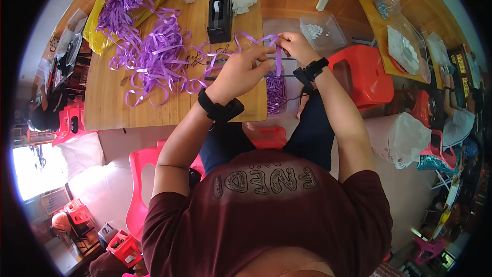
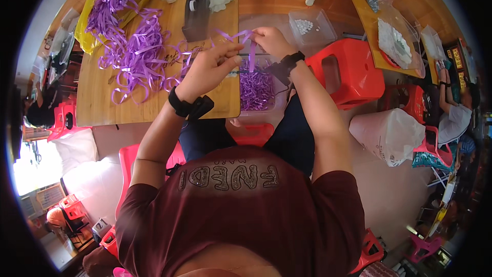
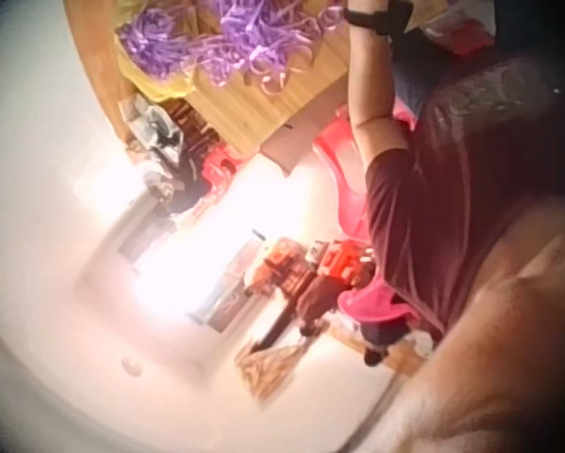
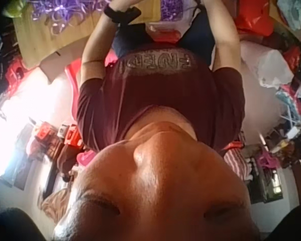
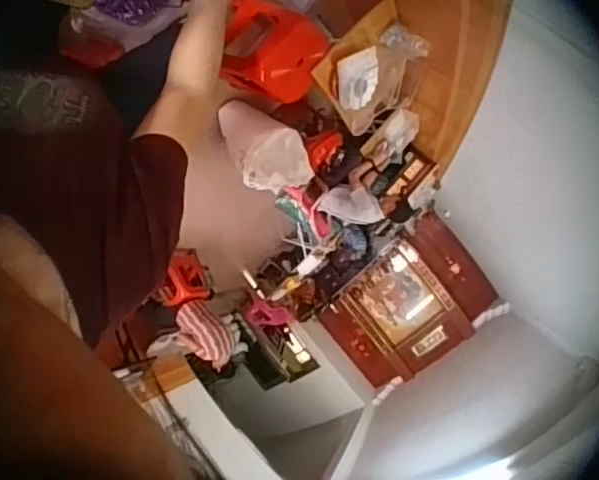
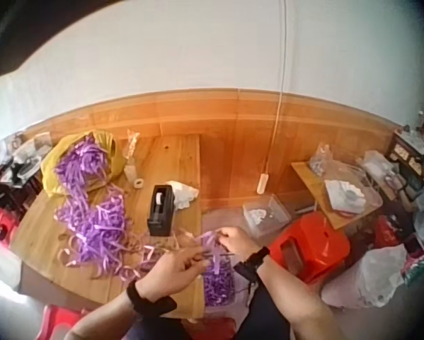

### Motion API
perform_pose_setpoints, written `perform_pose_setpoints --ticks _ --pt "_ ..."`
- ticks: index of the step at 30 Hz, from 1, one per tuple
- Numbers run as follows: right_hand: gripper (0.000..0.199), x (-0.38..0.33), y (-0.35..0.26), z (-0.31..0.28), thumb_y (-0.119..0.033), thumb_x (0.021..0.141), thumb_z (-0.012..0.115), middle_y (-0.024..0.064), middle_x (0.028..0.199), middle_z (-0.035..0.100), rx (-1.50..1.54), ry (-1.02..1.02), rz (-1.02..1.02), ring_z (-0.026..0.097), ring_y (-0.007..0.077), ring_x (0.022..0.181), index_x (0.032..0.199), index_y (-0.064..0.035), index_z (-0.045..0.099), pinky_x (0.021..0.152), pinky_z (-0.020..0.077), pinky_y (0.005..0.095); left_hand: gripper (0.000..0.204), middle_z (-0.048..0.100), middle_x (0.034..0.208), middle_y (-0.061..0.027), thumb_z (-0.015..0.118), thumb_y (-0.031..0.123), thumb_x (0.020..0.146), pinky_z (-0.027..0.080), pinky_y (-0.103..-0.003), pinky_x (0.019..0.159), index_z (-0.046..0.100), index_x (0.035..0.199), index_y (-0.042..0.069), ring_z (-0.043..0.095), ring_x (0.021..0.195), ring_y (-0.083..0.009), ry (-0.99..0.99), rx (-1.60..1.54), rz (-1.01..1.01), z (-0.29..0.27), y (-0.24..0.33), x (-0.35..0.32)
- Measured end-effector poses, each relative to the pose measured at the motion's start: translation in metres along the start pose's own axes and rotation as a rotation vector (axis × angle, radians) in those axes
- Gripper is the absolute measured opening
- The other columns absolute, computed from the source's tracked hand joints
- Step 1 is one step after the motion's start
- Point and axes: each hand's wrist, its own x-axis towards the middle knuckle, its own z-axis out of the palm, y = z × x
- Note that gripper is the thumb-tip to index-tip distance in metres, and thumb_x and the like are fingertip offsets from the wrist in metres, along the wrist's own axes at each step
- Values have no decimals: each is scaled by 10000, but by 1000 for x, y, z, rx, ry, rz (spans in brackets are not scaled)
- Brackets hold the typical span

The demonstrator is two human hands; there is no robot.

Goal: The person is tying purple ribbons into decorative loops or bows at a workbench.

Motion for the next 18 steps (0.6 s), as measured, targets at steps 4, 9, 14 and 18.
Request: perform_pose_setpoints --ticks 4,9,14,18 --pt "231 3 -10 1 -145 967 579 -29 715 598 240 -4 102 470 42 557 1101 3 695 513 392 214 311 708 918 -68 623 153 957 508 -243 755 632 1223 -9 658 841 -86 2 13 -28 0 -4 8" --pt "249 5 -47 -4 -111 953 548 -25 745 612 212 -92 13 478 50 571 1121 -16 706 534 408 215 264 710 884 -66 632 170 948 510 -243 740 671 1131 -17 664 829 -83 28 33 -93 -3 -18 16" --pt "273 14 -38 -4 -84 933 531 -24 758 621 167 -127 8 485 50 593 1130 -25 712 549 416 216 255 713 850 -61 649 191 936 512 -252 716 686 1088 -10 663 796 -88 51 -9 -91 4 -37 17" --pt "252 25 -3 -7 -114 953 544 -28 751 616 199 -156 63 485 57 593 1114 -27 717 544 413 224 248 710 816 -90 659 214 914 516 -291 681 703 1052 13 667 739 -144 45 27 -98 10 -42 19"
